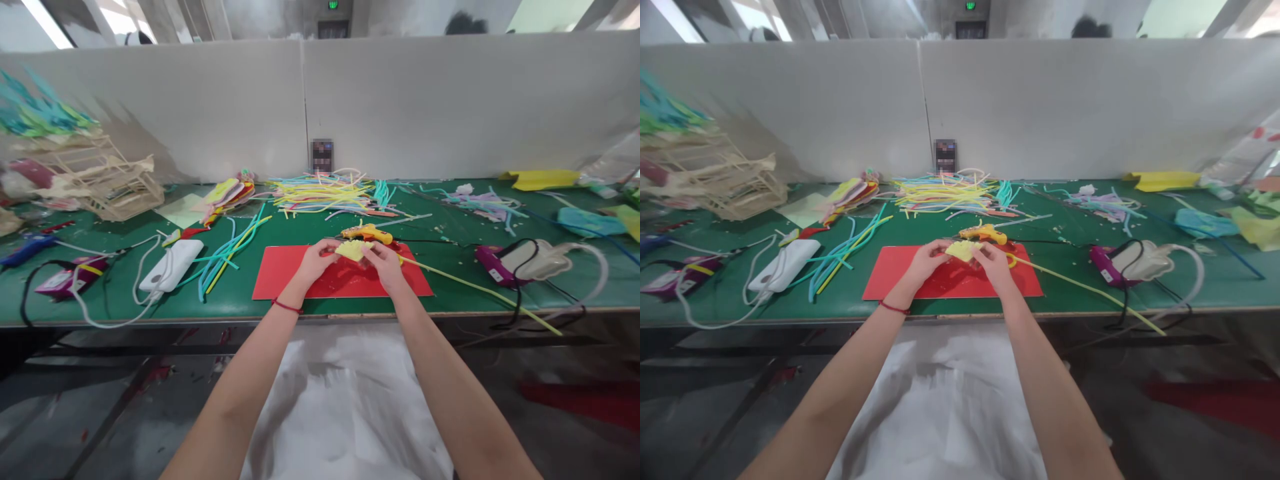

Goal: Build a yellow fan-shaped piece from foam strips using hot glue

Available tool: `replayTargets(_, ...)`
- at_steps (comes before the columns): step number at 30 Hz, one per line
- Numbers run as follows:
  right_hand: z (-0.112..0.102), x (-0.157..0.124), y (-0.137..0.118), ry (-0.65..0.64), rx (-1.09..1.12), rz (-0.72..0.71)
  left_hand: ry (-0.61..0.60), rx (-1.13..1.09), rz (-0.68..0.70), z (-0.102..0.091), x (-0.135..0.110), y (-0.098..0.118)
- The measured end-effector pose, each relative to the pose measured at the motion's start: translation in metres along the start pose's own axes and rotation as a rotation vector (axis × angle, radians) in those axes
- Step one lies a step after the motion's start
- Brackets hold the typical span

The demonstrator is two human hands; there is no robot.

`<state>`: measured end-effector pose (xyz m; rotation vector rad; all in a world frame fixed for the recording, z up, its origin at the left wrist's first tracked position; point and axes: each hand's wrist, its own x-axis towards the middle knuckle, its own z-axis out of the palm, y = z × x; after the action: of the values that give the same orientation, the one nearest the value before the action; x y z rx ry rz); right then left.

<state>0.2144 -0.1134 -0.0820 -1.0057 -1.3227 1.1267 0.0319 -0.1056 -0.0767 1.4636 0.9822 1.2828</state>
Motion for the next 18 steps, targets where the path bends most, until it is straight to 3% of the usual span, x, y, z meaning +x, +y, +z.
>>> replayTargets(8,0.000,0.000,0.000,0.010,0.060,0.020,-0.076,-0.185,-0.072,0.001,-0.004,0.007)
replayTargets(11,0.000,0.000,0.001,0.000,0.066,0.019,-0.060,-0.123,-0.076,0.003,-0.006,0.010)
replayTargets(18,-0.001,0.003,0.004,-0.016,0.049,-0.031,-0.237,-0.036,-0.093,0.007,-0.010,0.015)
